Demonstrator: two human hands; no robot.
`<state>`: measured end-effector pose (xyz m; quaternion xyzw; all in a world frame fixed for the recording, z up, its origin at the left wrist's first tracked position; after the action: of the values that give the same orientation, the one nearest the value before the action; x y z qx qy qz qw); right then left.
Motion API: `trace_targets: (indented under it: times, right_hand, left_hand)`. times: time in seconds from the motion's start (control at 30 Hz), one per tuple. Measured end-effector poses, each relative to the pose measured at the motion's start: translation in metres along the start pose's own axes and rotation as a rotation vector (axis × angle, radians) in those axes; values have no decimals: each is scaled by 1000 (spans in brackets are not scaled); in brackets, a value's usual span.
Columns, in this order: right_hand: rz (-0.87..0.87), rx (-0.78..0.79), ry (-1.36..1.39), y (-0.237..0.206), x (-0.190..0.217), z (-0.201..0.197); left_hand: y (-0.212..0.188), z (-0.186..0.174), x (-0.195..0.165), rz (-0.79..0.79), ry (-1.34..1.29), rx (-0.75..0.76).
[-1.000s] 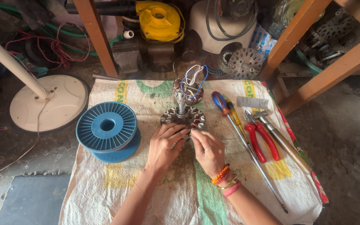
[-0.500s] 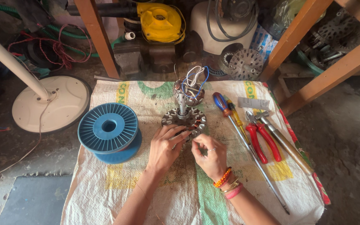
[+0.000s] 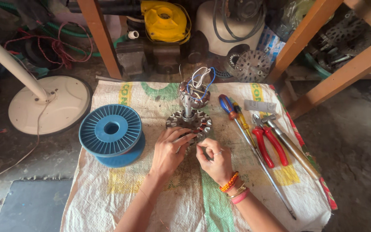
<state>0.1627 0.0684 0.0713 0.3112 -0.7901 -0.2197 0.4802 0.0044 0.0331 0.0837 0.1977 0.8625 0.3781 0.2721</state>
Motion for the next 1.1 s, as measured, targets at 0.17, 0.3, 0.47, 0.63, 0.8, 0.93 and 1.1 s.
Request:
trace_targets:
  times: [0.17,0.3,0.47,0.63,0.8,0.93,1.1]
  right_hand:
    - [43,-23,-16,1,0,-1]
    - [86,-1,-4,2,-4,1]
    - [130,51,40,2,-10,6]
    - [87,76,16,-1,-9,7]
    - [94,85,6,-2,-10,8]
    - [158,119,36,-2,-16,12]
    - [247,99,205,-3,-23,10]
  left_hand:
    - [0,1,2,-8,-14,-16]
    - [-2,-1,4,-24,-10,-30]
    - [-1,0,1,-9,-2,-25]
    - [0,1,1,-2,7,-15]
    - [0,0,0,-1,12,1]
    - [-1,-1,1,-41,-9,-3]
    - [-1,-1,5,-77,-34,-1]
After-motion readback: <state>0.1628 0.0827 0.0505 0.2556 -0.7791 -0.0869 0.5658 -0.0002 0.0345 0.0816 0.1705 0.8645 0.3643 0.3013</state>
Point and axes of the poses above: each hand's wrist, its own y-axis towards the middle knuckle, its own z-axis out of the palm, x = y × z, the point moved 6 cm from there along y, towards the middle knuckle, and after that the axes turned 11 degrees about z, right-handed, at the moved point
